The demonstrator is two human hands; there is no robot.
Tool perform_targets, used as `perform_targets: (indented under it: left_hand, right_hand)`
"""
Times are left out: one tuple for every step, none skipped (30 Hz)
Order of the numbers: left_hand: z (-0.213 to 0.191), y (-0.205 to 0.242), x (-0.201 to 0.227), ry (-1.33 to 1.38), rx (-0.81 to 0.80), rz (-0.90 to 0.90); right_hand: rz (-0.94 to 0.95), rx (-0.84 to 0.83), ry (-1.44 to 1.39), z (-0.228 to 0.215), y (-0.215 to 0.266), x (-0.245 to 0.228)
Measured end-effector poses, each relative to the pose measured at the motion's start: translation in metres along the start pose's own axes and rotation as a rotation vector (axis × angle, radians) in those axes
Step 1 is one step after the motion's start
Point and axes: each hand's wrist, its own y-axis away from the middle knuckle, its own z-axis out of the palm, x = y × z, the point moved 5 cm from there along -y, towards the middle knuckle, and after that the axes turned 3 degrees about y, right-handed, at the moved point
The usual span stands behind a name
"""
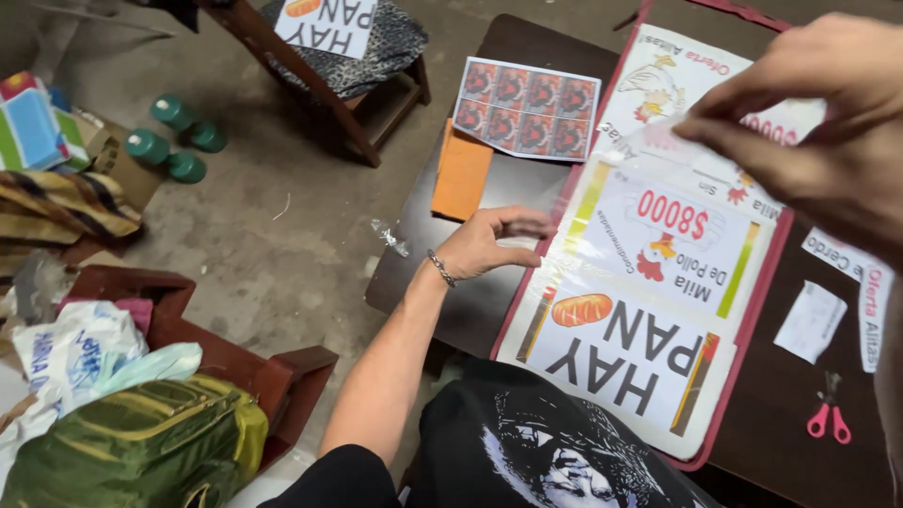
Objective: Assembling a menu board by sticking printed price tags and labels onto a larger sheet.
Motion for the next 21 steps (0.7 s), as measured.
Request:
perform_targets:
  left_hand:
    - [0.006,-0.002,0.0,0.001,-0.013,-0.002]
    - [0.008,-0.005,-0.003,-0.014,0.042,-0.058]
    - [0.01,-0.007,-0.006,-0.03,0.096,-0.116]
    - [0.011,-0.009,-0.014,-0.029,0.083,-0.12]
    - [0.011,-0.011,-0.019,0.001,0.095,-0.081]
    - [0.011,-0.014,-0.025,0.031,0.107,-0.041]
    - [0.011,-0.015,-0.032,0.034,0.088,-0.052]
    - [0.01,-0.017,-0.039,0.099,0.099,-0.054]
    - [0.007,-0.02,-0.046,0.162,0.11,-0.057]
    - [0.008,-0.023,-0.048,0.162,0.089,-0.068]
    - [0.006,-0.024,-0.054,0.179,0.131,-0.147]
    - [0.005,-0.025,-0.06,0.194,0.173,-0.227]
    - [0.007,-0.027,-0.064,0.191,0.157,-0.239]
    - [0.008,-0.03,-0.07,0.203,0.189,-0.279]
    - [0.008,-0.032,-0.076,0.214,0.223,-0.319]
    - [0.013,-0.038,-0.075,0.209,0.208,-0.33]
    - [0.016,-0.042,-0.077,0.187,0.25,-0.376]
    - [0.019,-0.046,-0.078,0.165,0.293,-0.422]
    - [0.023,-0.053,-0.083,0.16,0.279,-0.432]
    - [0.027,-0.059,-0.088,0.132,0.293,-0.467]
    - [0.03,-0.065,-0.094,0.103,0.307,-0.501]
  right_hand:
    - [0.012,0.003,0.005,-0.002,0.007,0.013]
    - [0.087,0.023,-0.038,-0.004,0.014,0.029]
    - [0.164,0.042,-0.082,-0.006,0.023,0.045]
    - [0.178,0.045,-0.078,-0.007,0.033,0.06]
    - [0.224,0.067,-0.066,-0.01,0.046,0.076]
    - [0.271,0.089,-0.054,-0.012,0.06,0.092]
    - [0.293,0.092,-0.051,-0.012,0.074,0.102]
    - [0.319,0.114,-0.046,-0.013,0.088,0.112]
    - [0.345,0.141,-0.041,-0.014,0.102,0.124]
    - [0.367,0.147,-0.036,-0.009,0.119,0.137]
    - [0.402,0.192,-0.072,-0.005,0.137,0.15]
    - [0.436,0.238,-0.108,-0.002,0.155,0.162]
    - [0.455,0.244,-0.106,0.007,0.173,0.165]
    - [0.545,0.292,-0.074,0.013,0.194,0.17]
    - [0.634,0.34,-0.043,0.02,0.213,0.176]
    - [0.652,0.346,-0.041,0.028,0.228,0.179]
    - [0.756,0.38,-0.084,0.037,0.247,0.185]
    - [0.859,0.414,-0.129,0.046,0.266,0.19]
    - [0.876,0.419,-0.126,0.065,0.29,0.205]
    - [0.952,0.497,-0.203,0.085,0.317,0.221]
    - [1.026,0.576,-0.279,0.104,0.344,0.237]
